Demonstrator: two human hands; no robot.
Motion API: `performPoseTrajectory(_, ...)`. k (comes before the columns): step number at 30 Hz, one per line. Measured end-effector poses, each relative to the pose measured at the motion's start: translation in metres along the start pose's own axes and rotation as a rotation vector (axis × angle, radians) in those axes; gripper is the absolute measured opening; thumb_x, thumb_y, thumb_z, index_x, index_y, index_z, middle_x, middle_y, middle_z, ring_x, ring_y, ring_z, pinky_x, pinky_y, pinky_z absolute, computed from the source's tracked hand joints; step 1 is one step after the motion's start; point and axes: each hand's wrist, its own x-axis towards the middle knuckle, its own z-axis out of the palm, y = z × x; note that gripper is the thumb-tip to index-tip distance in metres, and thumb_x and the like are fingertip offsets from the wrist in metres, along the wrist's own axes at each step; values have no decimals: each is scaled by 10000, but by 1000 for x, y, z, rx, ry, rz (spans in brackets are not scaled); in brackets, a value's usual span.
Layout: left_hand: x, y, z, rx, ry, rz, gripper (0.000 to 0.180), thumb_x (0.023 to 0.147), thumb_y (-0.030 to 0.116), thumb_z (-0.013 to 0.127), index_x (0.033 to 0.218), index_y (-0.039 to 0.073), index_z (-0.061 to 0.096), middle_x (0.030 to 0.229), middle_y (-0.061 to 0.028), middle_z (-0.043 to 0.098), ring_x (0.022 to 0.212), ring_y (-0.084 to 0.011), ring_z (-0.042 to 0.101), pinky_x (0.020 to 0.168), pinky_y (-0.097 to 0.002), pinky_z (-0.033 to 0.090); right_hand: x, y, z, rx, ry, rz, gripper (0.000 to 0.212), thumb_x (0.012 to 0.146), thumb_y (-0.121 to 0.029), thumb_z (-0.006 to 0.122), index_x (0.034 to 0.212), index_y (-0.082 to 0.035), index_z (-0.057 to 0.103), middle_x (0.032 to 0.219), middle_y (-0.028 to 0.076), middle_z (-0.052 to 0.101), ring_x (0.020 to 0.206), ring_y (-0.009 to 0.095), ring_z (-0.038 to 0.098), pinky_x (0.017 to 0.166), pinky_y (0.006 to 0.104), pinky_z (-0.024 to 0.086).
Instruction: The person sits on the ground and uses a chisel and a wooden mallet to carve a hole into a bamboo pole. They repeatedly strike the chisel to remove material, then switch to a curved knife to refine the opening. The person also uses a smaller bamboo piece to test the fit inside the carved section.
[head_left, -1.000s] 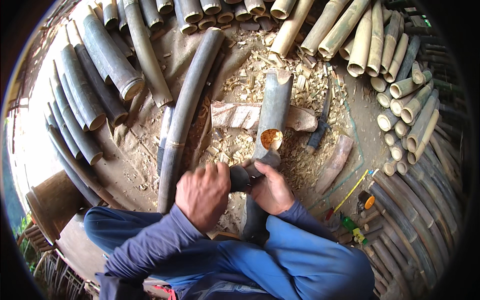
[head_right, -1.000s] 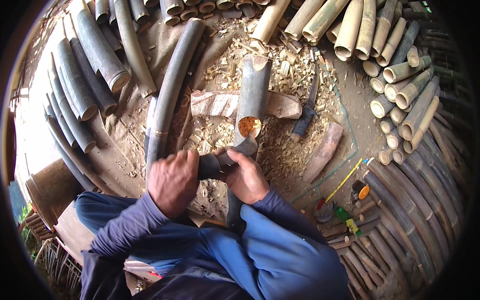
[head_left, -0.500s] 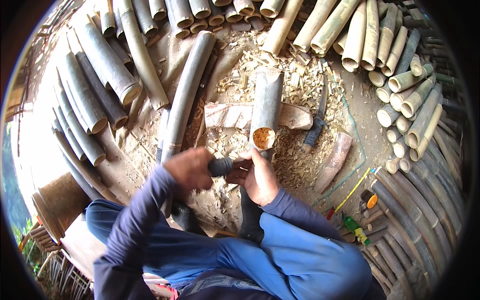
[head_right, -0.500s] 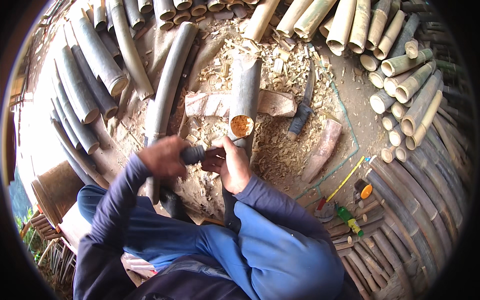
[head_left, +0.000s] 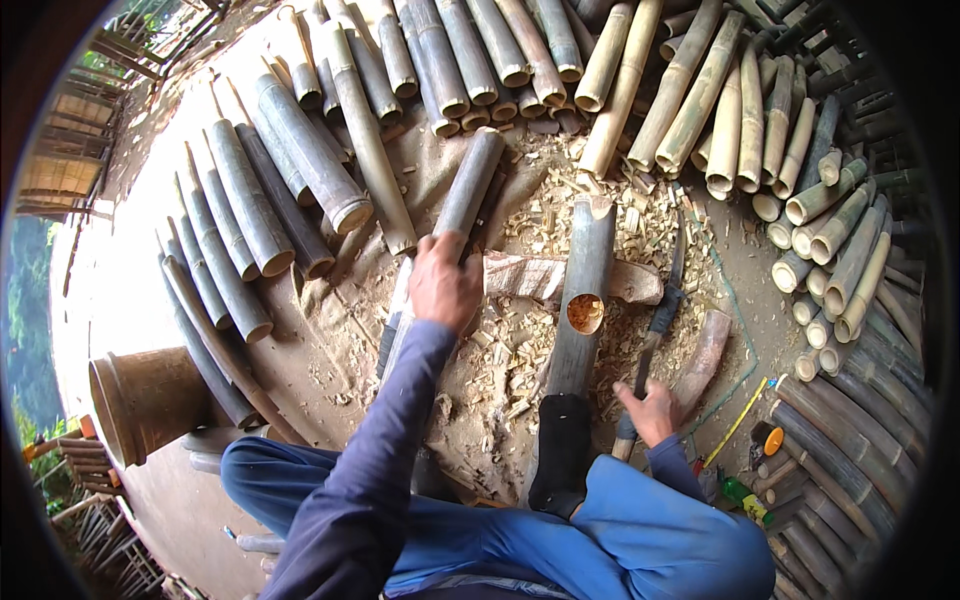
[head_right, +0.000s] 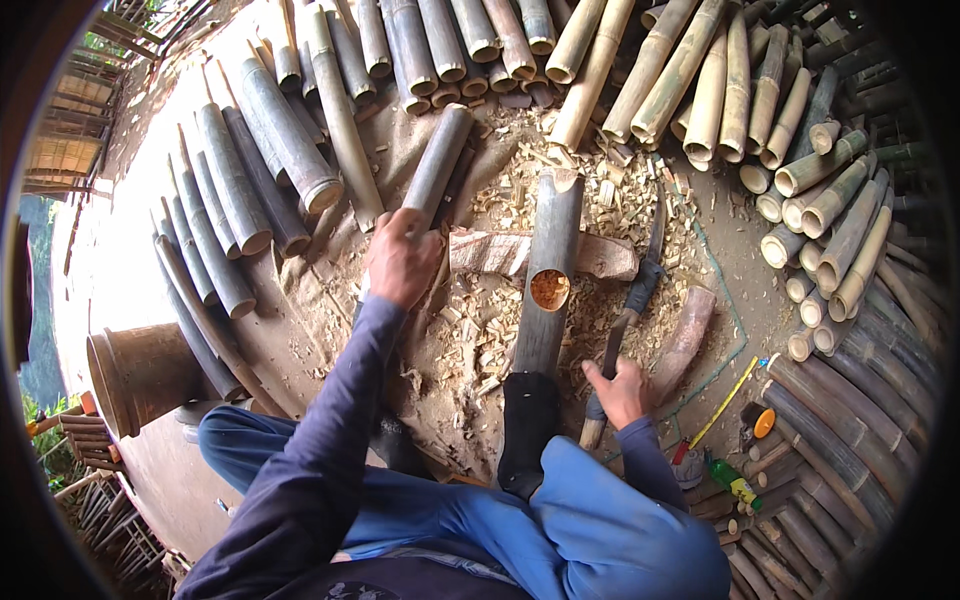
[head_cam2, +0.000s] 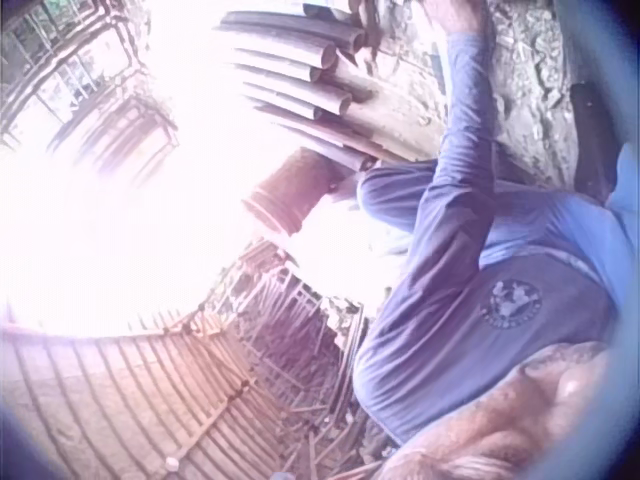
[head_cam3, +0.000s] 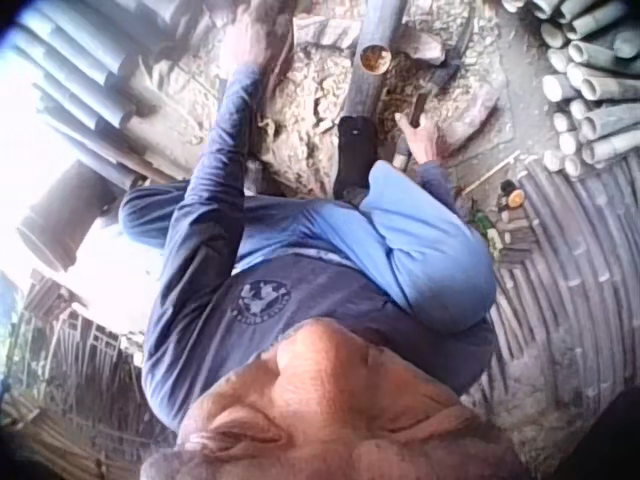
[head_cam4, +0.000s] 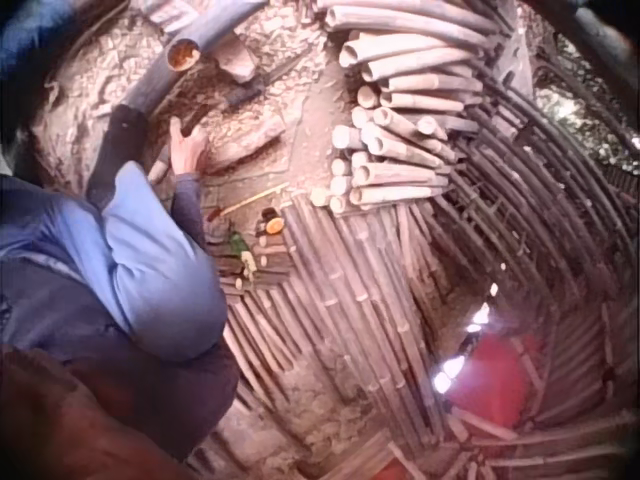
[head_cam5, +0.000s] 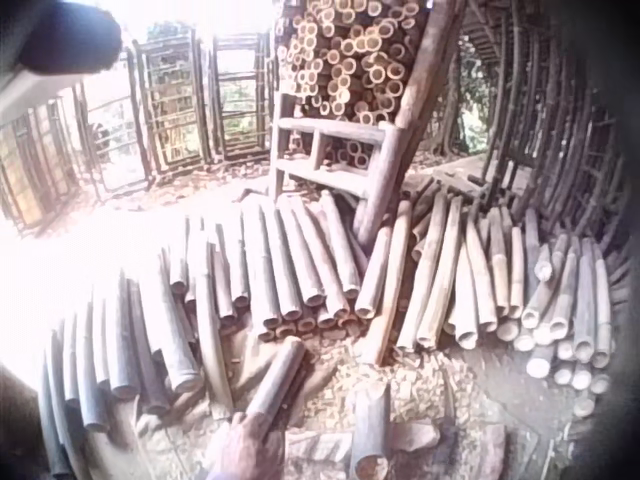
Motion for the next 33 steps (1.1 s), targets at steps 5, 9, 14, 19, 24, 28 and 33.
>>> performPoseTrajectory(5, 84, 26, 82, 142, -188, -4, 307, 874, 83, 562, 1170, 4, 567, 1150, -198, 602, 1095, -381, 614, 909, -466, 519, -5, 41, 74, -307, -96, 30, 597, 773, -566, 747, 1003, -17, 704, 1029, 246, 700, 996, 442, 656, 860, 536, 500)
performPoseTrajectory(9, 105, -3, 119, 457, 77, 135, 356, 912, 156, 517, 1226, -11, 521, 1281, -179, 522, 1083, -322, 581, 887, -421, 488, -20, 44, 74, -171, 28, 62, 591, 814, -539, 717, 1142, -60, 611, 1118, 223, 659, 1029, 426, 636, 858, 533, 482)
performPoseTrajectory(14, 117, 0, 129, 547, 48, 161, 276, 937, 191, 495, 1134, 16, 577, 1062, -157, 643, 1028, -304, 613, 864, -411, 488, -2, 62, 9, -23, 441, 162, 491, 865, -369, 705, 1187, -75, 478, 1084, 179, 568, 1024, 371, 593, 823, 473, 487)
performPoseTrajectory(19, 115, 37, 93, 163, -113, -12, 247, 924, 73, 516, 1155, 9, 578, 1094, -197, 626, 1044, -357, 626, 918, -466, 512, 39, 114, 6, -119, 577, 343, 739, 786, -328, 807, 1335, -67, 386, 1209, 202, 519, 1109, 392, 565, 877, 518, 501)
performPoseTrajectory(24, 122, 13, 14, -953, -71, -8, 375, 931, 77, 635, 1301, 31, 600, 1059, -132, 684, 875, -195, 686, 740, -328, 601, 48, 115, 12, -22, 477, 388, 933, 758, -346, 833, 1469, -113, 275, 1371, 237, 478, 1236, 417, 522, 930, 520, 493)
performPoseTrajectory(28, 93, 57, -28, -1524, -264, -175, 294, 1027, 170, 510, 1279, 18, 523, 985, -103, 654, 838, -204, 673, 703, -373, 575, 58, 152, 22, 261, 347, 451, 1011, 740, -311, 828, 1516, -88, 220, 1448, 241, 454, 1281, 408, 497, 989, 495, 458)
performPoseTrajectory(33, 52, 113, -8, -1437, -468, -122, 304, 1018, 263, 496, 1177, 22, 592, 893, -45, 648, 688, -142, 596, 580, -284, 498, 40, 149, 19, 938, 483, 351, 901, 738, -281, 786, 1474, -20, 335, 1395, 202, 505, 1281, 310, 499, 1043, 397, 407)
